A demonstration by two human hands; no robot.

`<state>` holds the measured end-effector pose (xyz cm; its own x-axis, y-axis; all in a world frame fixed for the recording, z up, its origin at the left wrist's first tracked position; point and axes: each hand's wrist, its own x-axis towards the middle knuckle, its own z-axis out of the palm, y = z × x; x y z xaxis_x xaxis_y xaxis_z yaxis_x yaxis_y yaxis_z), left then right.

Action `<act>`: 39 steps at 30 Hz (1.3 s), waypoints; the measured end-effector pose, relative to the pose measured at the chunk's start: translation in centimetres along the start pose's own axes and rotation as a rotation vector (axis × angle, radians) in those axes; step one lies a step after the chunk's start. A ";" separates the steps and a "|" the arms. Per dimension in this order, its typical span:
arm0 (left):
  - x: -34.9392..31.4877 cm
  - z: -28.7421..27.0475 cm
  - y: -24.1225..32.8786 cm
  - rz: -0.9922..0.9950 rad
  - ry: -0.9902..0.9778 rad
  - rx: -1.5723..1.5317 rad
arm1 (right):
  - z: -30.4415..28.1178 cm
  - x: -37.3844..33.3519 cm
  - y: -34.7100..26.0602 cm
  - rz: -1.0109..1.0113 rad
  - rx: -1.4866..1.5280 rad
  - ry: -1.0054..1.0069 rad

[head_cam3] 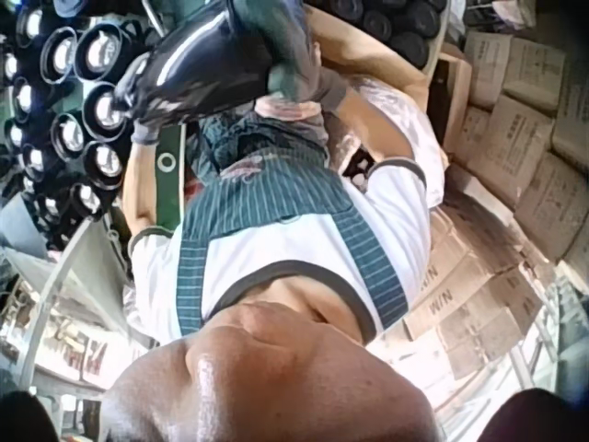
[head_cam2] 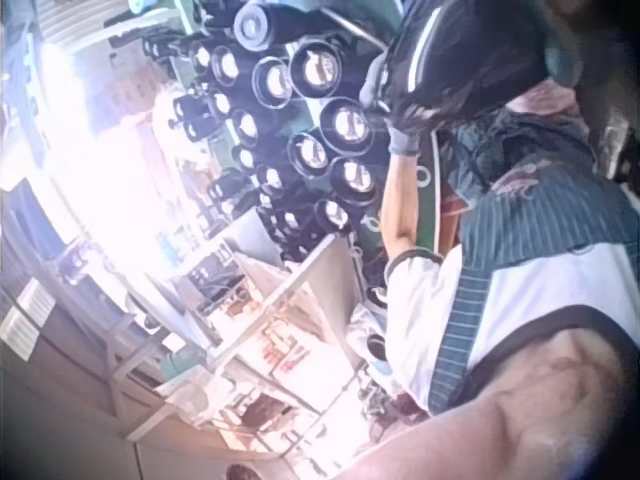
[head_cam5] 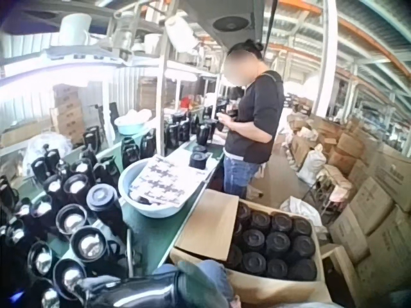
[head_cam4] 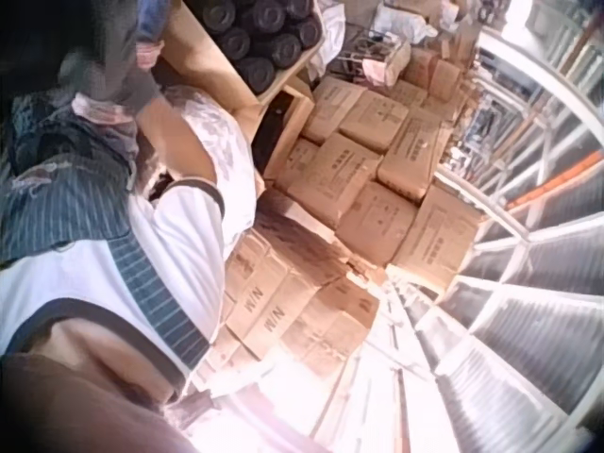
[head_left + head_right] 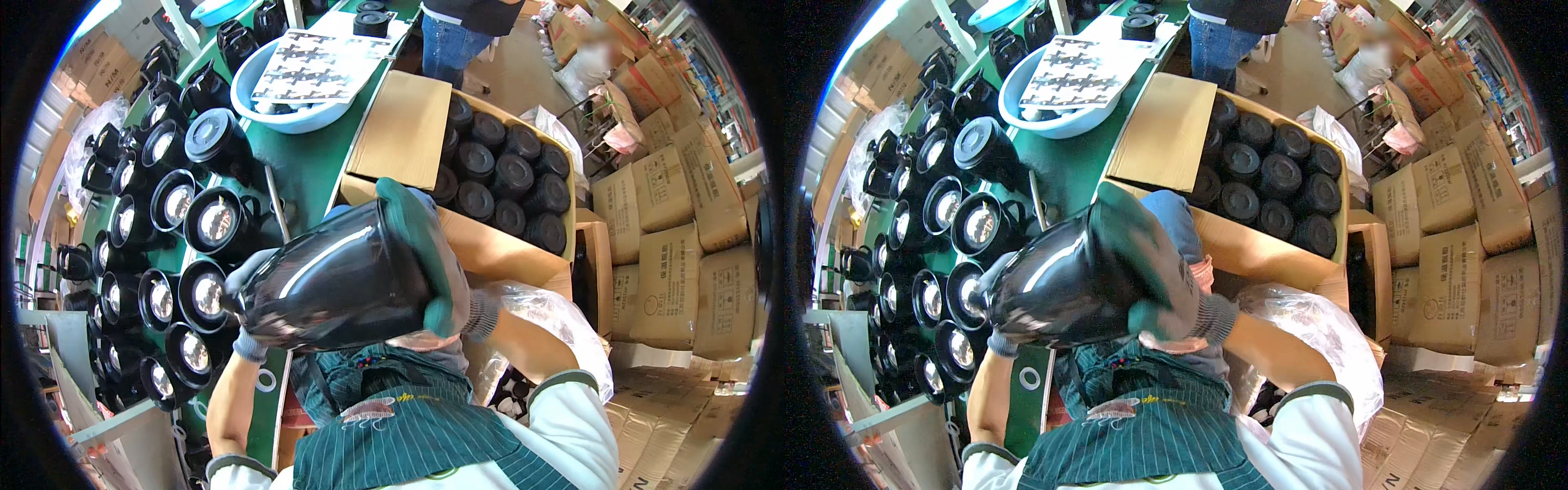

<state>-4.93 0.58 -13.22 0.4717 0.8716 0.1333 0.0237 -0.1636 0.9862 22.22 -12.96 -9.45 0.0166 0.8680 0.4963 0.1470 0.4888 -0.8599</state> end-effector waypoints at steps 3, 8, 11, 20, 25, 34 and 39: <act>2.9 -0.2 7.9 0.878 -0.047 0.825 | 0.4 -0.4 -0.4 0.482 0.372 0.220; 1.5 -1.1 2.3 0.216 0.031 0.290 | -0.3 0.1 -1.0 0.156 -0.033 0.090; -0.3 -1.5 -6.3 0.250 -0.163 0.596 | -1.9 1.4 0.4 -0.264 -0.337 -0.051; 0.5 0.2 -0.9 -0.268 -0.055 -0.247 | -1.0 -1.5 1.2 -0.065 -0.090 0.059; 1.1 -0.5 4.7 0.254 0.008 0.288 | 0.2 -6.1 3.9 0.365 0.395 0.257; 0.5 2.5 5.4 0.005 -0.394 0.135 | -4.2 -0.8 -4.3 -0.200 -0.232 0.224; -2.8 1.1 -0.3 -0.504 -0.421 -0.562 | -2.9 -0.6 -5.7 -0.419 -0.453 0.033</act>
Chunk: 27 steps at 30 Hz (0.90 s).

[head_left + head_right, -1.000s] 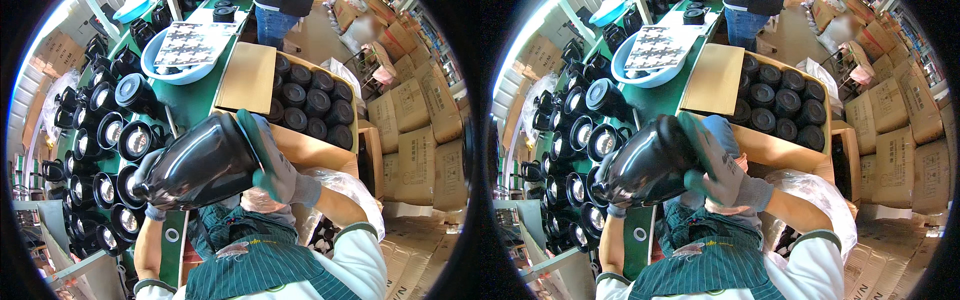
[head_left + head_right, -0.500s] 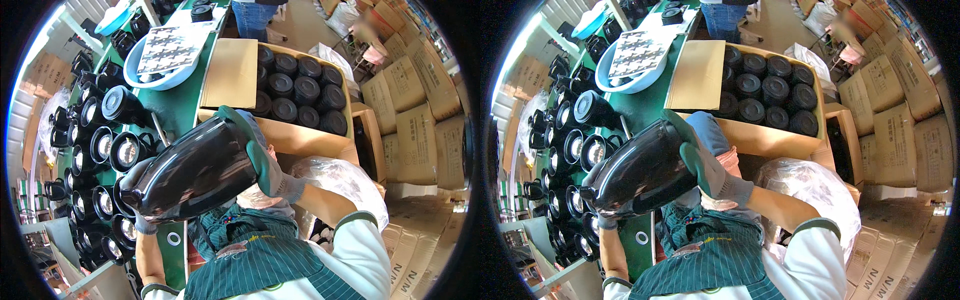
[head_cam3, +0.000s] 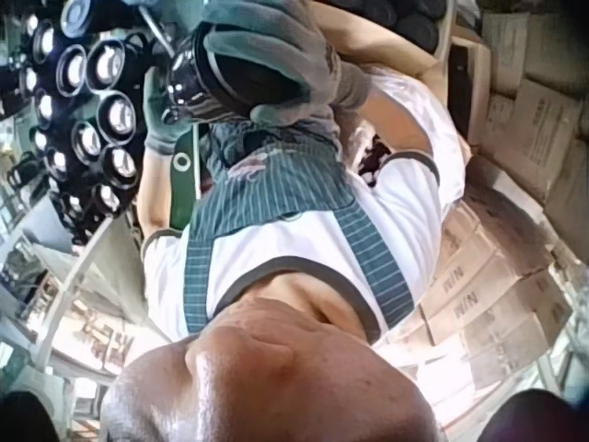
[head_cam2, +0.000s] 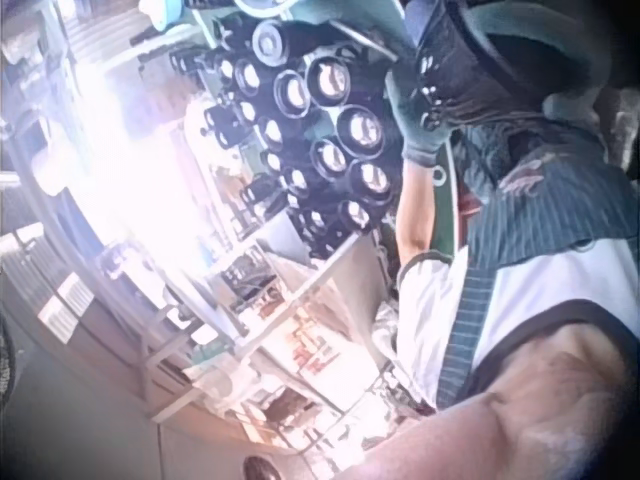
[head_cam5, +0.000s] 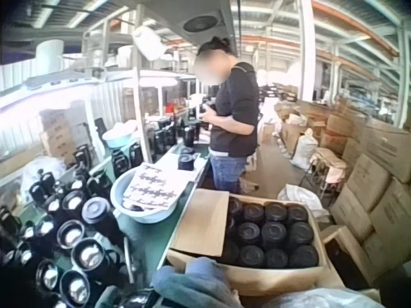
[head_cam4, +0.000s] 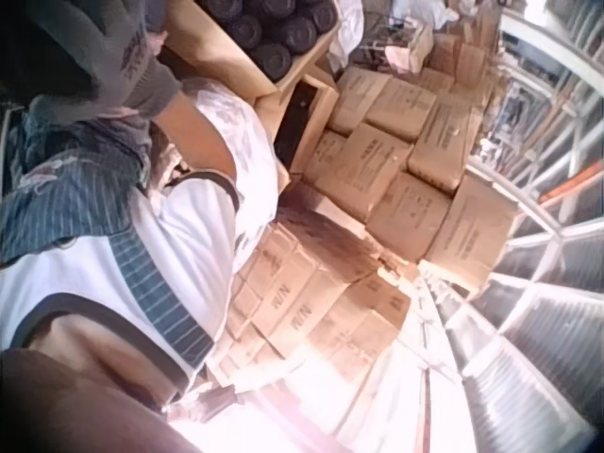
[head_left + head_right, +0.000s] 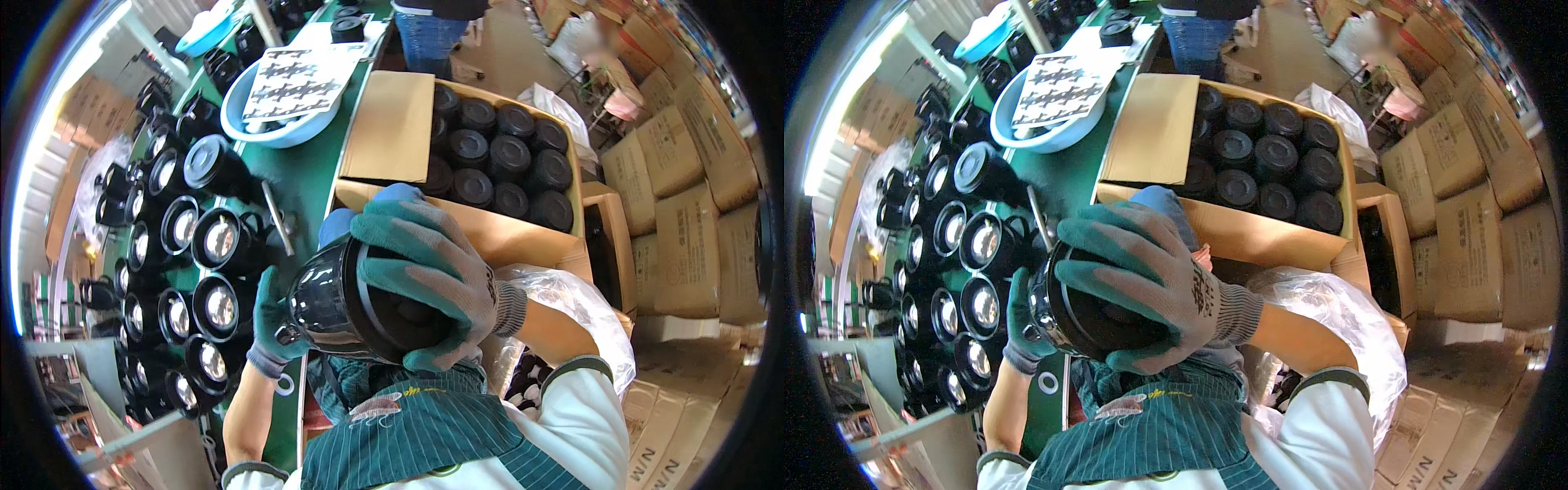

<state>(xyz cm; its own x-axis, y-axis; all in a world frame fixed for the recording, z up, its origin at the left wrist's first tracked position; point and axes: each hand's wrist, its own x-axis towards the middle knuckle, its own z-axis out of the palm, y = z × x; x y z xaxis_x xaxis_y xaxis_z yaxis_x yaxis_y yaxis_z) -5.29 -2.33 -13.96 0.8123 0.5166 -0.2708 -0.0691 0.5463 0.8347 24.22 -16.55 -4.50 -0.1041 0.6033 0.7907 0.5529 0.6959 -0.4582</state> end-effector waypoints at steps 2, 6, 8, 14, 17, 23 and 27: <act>0.7 1.7 -0.1 -0.208 0.080 -0.700 | -0.2 0.2 -0.4 -0.030 -0.001 -0.113; -0.1 2.1 1.0 -0.007 0.037 -0.530 | 0.1 -0.2 -0.8 -0.060 -0.051 -0.062; -0.4 2.7 2.5 0.096 0.085 -0.344 | 0.4 -1.0 -0.2 -0.058 -0.038 -0.060; -1.6 7.1 7.4 0.532 0.313 0.255 | 4.4 -3.3 1.6 0.176 0.156 0.319; -2.0 6.4 9.5 0.598 0.368 0.506 | 7.0 -4.7 1.5 0.393 0.521 0.467; -1.6 8.6 9.6 0.615 0.327 0.367 | 6.2 -8.3 3.8 0.747 0.580 0.440; -1.2 11.9 10.8 0.632 0.109 0.618 | 4.6 -7.1 5.2 0.690 0.401 0.517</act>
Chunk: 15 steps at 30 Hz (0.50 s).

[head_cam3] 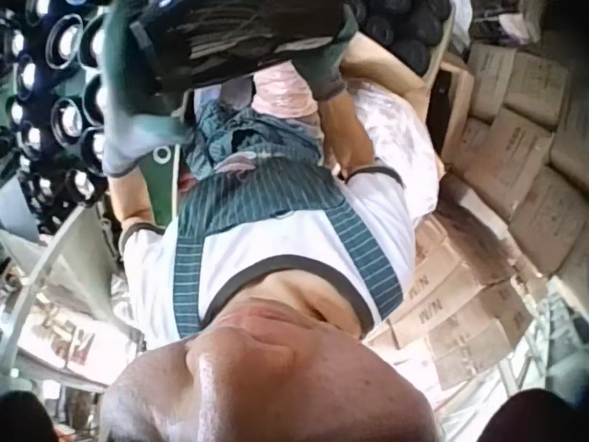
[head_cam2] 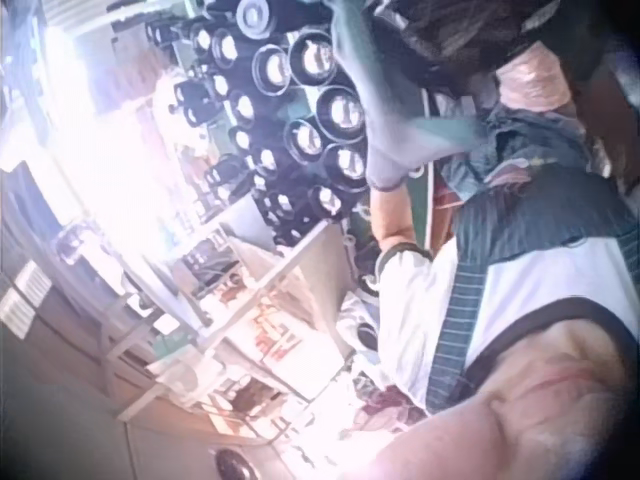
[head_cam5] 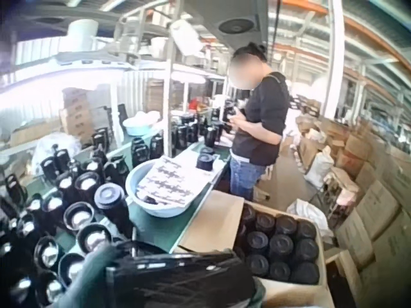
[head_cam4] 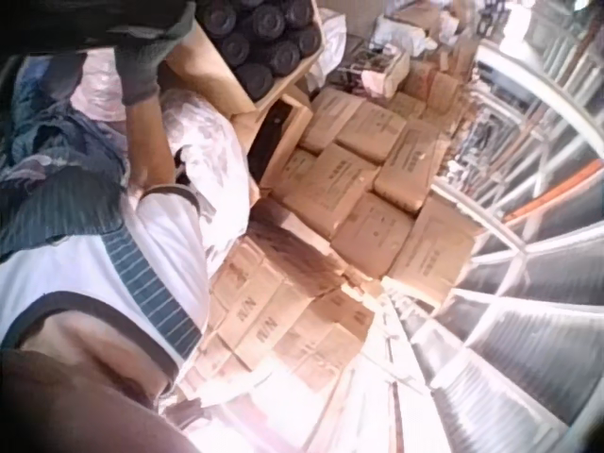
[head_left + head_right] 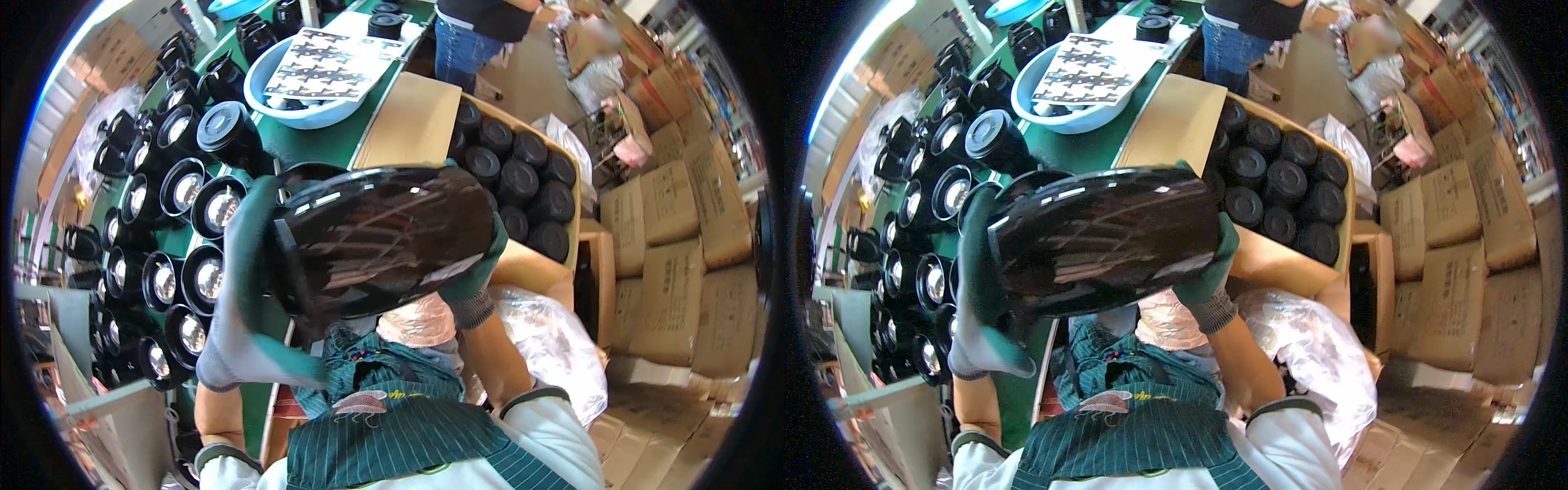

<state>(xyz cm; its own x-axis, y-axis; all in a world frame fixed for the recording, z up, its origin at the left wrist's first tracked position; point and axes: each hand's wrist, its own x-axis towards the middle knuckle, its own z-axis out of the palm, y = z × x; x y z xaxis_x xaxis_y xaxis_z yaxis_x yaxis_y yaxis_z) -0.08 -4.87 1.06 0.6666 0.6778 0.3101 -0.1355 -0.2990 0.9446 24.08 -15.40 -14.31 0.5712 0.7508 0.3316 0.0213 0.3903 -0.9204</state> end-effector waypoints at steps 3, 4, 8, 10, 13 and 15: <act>1.4 1.0 0.2 0.340 0.028 0.675 | 1.6 1.0 -0.1 0.199 0.410 -0.018; 1.3 1.6 0.0 0.307 0.044 0.631 | 2.4 1.1 0.0 0.271 0.531 -0.036; 2.2 2.3 0.1 0.337 0.054 0.743 | 4.2 1.5 0.6 0.414 0.749 -0.089; 2.4 1.7 0.8 0.335 -0.015 0.855 | 4.6 2.0 0.7 0.443 0.780 -0.101; 2.0 0.9 0.9 0.313 0.049 1.056 | 5.7 3.1 1.3 0.492 0.784 -0.126; 1.6 -0.1 1.4 0.303 0.098 1.325 | 6.7 4.2 2.0 0.529 0.763 -0.158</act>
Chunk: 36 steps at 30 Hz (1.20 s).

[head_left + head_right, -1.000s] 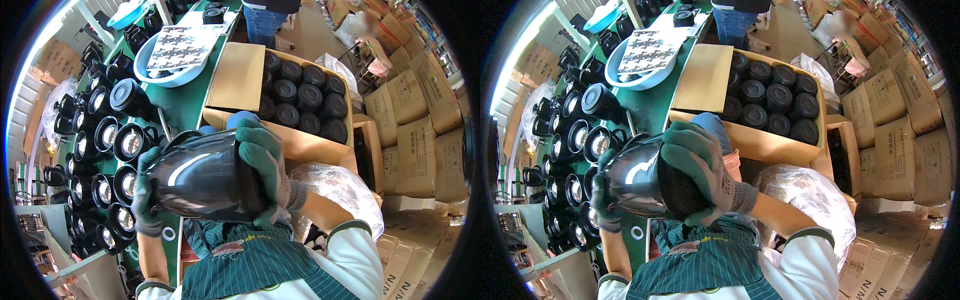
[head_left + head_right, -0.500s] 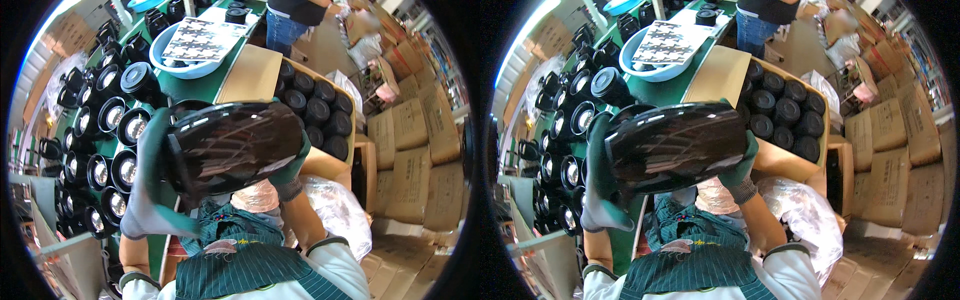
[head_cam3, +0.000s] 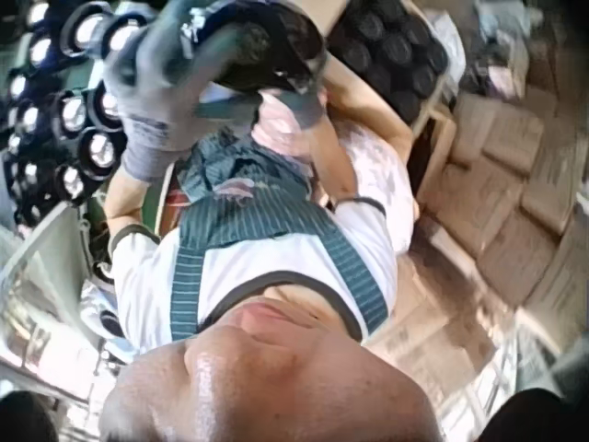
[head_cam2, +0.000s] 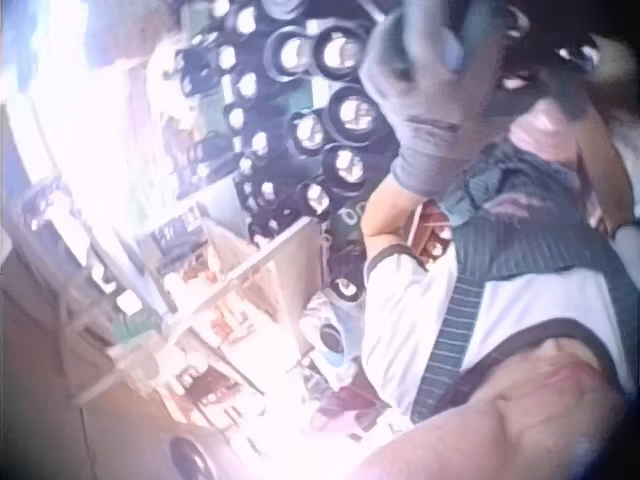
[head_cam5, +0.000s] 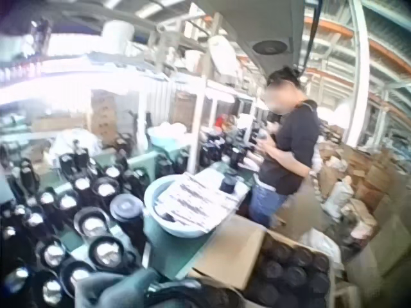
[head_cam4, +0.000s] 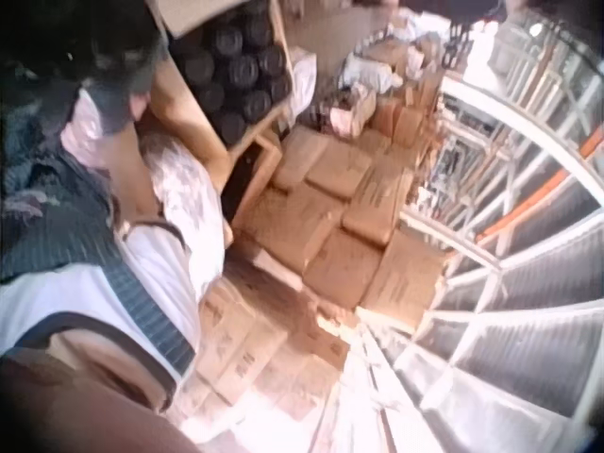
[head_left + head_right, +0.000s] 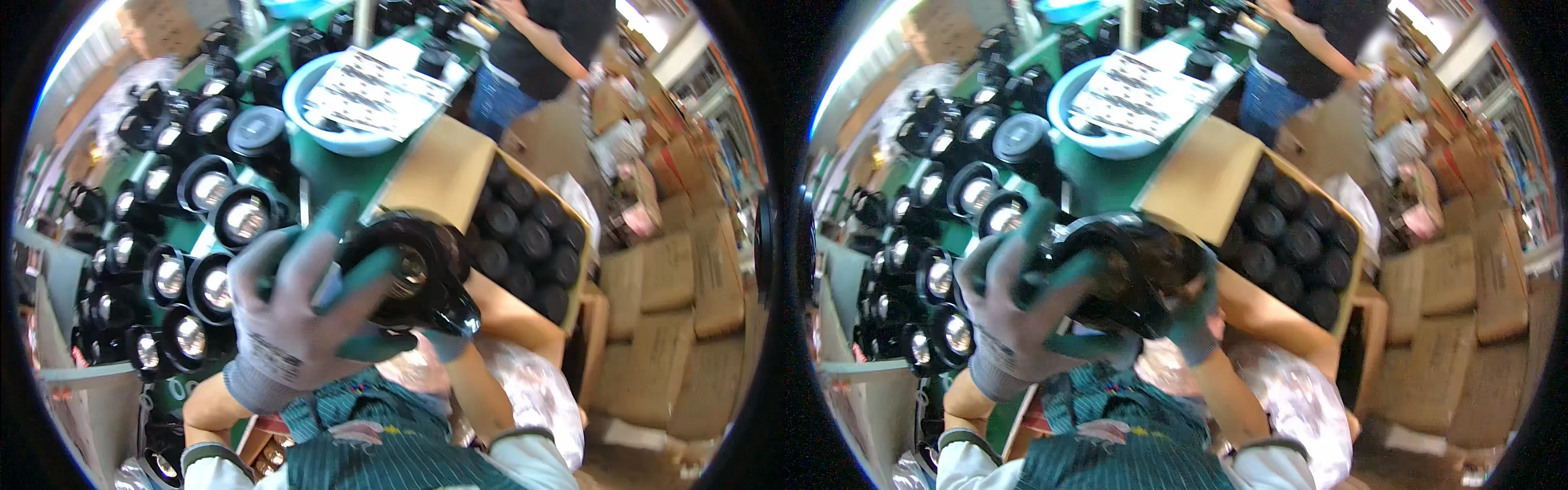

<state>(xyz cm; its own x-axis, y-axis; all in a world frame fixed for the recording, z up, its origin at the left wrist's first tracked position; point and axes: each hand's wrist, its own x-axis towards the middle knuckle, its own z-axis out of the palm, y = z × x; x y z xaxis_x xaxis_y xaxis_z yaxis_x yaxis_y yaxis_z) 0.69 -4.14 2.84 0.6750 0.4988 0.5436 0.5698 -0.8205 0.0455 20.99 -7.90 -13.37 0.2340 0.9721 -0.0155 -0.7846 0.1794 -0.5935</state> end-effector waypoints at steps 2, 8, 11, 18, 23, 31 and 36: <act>0.0 0.3 -2.6 0.067 -0.031 -0.086 | 0.4 1.9 0.0 0.034 -0.006 -0.014; 3.1 1.5 -11.4 0.014 -0.040 -0.392 | -1.1 8.7 2.5 0.262 0.009 0.023; 5.5 1.7 -16.5 0.093 0.160 -0.012 | -2.4 13.7 3.0 0.696 -0.048 -0.148; 22.8 10.6 -40.4 -0.387 0.335 0.217 | -9.4 25.3 15.0 -0.507 -1.763 -0.240; 29.3 21.9 -56.2 -0.202 0.329 0.540 | -11.5 27.3 18.3 -0.395 -1.951 -0.378; 29.5 35.6 -62.9 -0.627 -0.360 0.286 | -10.9 27.9 17.5 -0.238 -1.975 -0.371; 27.7 30.1 -64.4 -0.438 -0.181 -0.068 | -11.1 28.1 17.3 -0.300 -1.963 -0.362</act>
<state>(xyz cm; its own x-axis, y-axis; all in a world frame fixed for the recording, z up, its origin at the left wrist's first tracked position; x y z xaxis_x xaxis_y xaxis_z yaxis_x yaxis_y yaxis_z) -3.25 70.90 -10.25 0.4528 0.8372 0.3067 0.7909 -0.5360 0.2953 20.36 20.83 -33.04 -0.0867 0.9730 0.2140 0.8748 0.1771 -0.4510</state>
